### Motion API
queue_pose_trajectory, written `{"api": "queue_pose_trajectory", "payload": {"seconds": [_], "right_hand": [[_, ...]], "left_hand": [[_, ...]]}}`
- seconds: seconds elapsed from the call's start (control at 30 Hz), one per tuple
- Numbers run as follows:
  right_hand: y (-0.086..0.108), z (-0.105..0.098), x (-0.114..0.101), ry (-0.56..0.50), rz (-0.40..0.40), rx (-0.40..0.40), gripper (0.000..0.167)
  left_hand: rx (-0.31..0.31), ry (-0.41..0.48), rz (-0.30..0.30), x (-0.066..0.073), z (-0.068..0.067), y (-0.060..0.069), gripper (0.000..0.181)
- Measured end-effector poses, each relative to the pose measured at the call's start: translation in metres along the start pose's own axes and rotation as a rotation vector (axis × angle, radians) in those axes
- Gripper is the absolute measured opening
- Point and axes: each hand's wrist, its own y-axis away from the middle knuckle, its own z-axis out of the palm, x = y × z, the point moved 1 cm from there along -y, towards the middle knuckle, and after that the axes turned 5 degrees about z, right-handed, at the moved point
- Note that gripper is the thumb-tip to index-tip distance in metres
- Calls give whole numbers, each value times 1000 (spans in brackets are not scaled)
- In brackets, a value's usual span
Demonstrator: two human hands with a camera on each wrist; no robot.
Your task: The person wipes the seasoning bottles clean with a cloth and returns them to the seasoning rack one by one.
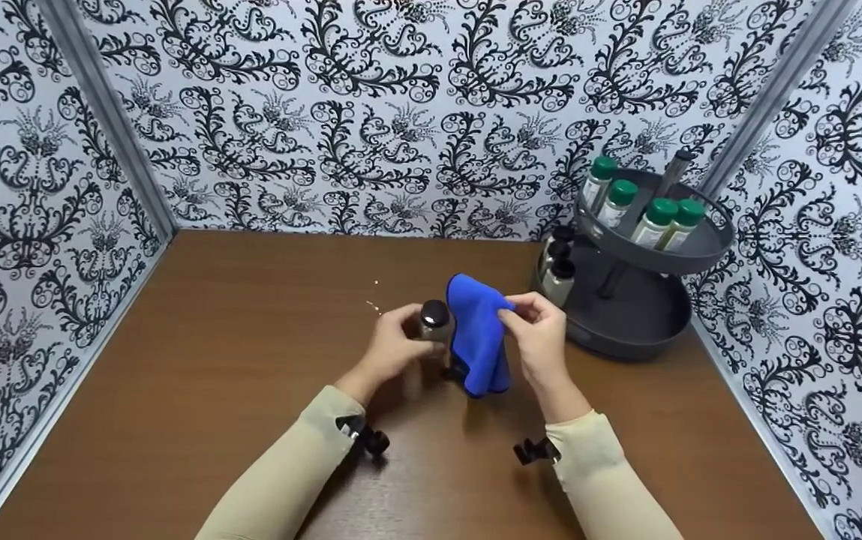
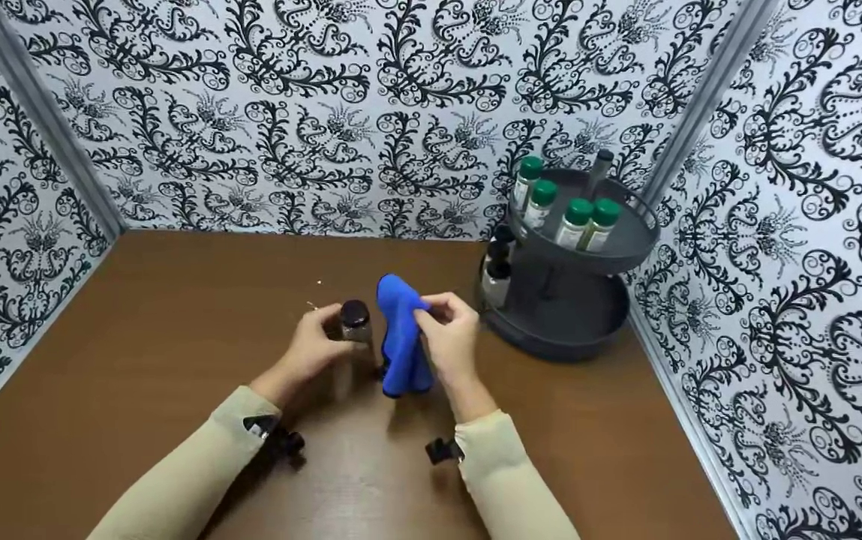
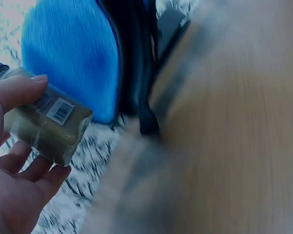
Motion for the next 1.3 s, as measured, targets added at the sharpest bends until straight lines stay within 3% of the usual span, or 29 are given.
{"api": "queue_pose_trajectory", "payload": {"seconds": [0.17,0.3,0.43,0.6,0.83,1.0,1.13,1.3], "right_hand": [[8,7,-5,74,-92,-31,19],[14,12,-6,147,-152,-71,19],[16,14,-2,188,-152,-85,17],[19,17,5,193,-140,-99,15],[20,22,22,277,-84,-149,14],[20,21,33,362,-49,-168,15],[20,21,24,313,-31,-132,15],[21,19,0,133,-95,-62,17]], "left_hand": [[-84,-39,35,25,10,1,51],[-59,-123,20,36,13,1,54],[-50,-123,17,42,12,1,53],[-34,-74,24,47,10,3,51],[44,149,9,57,7,2,53],[63,160,21,61,4,2,54],[36,122,21,57,6,2,55],[-28,54,-1,50,11,5,56]]}}
